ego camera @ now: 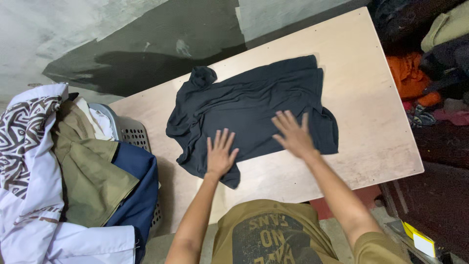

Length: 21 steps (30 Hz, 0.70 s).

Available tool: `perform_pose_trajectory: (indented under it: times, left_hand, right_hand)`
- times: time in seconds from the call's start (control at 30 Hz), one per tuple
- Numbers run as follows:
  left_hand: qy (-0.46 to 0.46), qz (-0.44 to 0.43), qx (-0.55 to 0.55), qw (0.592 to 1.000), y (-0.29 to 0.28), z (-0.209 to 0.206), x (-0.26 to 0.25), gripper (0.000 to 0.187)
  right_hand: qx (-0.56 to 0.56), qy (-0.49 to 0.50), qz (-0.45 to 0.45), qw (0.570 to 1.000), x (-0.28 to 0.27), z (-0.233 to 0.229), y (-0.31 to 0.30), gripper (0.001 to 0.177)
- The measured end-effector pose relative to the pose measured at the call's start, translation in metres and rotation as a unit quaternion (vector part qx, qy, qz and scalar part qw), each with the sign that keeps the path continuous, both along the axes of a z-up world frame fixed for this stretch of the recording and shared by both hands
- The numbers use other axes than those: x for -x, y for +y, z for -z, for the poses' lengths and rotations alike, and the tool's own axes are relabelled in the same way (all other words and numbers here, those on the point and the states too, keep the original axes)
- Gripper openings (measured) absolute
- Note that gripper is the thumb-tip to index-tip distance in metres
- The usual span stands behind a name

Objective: The person folds a black t-shirt on a table by hand, aligning the fabric, smoothing out wrinkles, and folding it into a compact square shape before adding it next to a laundry basket of other garments.

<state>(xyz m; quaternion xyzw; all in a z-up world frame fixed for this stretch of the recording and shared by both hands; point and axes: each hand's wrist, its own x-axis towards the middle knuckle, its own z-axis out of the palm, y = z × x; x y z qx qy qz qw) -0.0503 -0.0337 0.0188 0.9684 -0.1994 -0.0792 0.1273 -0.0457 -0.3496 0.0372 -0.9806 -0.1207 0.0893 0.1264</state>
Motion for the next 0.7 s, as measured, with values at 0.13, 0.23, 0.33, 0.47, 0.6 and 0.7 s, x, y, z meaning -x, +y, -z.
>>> perform_pose_trajectory:
  times: [0.13,0.23,0.33,0.47,0.6,0.7]
  left_hand:
    - [-0.001,-0.063,0.026,0.998,0.049,0.0,0.002,0.063]
    - [-0.007,-0.063,0.018,0.998,0.05,0.001,0.003,0.063]
    - [-0.088,-0.068,0.036,0.993,0.033,-0.008,0.005,0.051]
    - [-0.065,-0.059,0.114,0.99,0.001,-0.025,0.024,0.029]
    - [-0.002,0.01,0.125,0.992,-0.009,-0.024,0.052,0.023]
    - [-0.069,0.023,0.113,0.991,-0.005,-0.013,0.064,0.029]
  right_hand:
    - [0.044,0.011,0.179,0.983,0.014,-0.013,-0.078,0.07]
    - [-0.001,-0.076,0.144,0.987,0.028,0.002,-0.106,0.067]
    - [0.023,-0.091,0.168,0.981,0.035,0.015,-0.1,0.052]
    - [-0.135,-0.146,0.171,0.965,0.052,0.019,-0.058,0.036]
    - [-0.125,-0.116,0.14,0.976,0.078,0.014,-0.009,0.035]
    - [-0.136,-0.136,0.113,0.975,0.092,0.008,0.005,0.035]
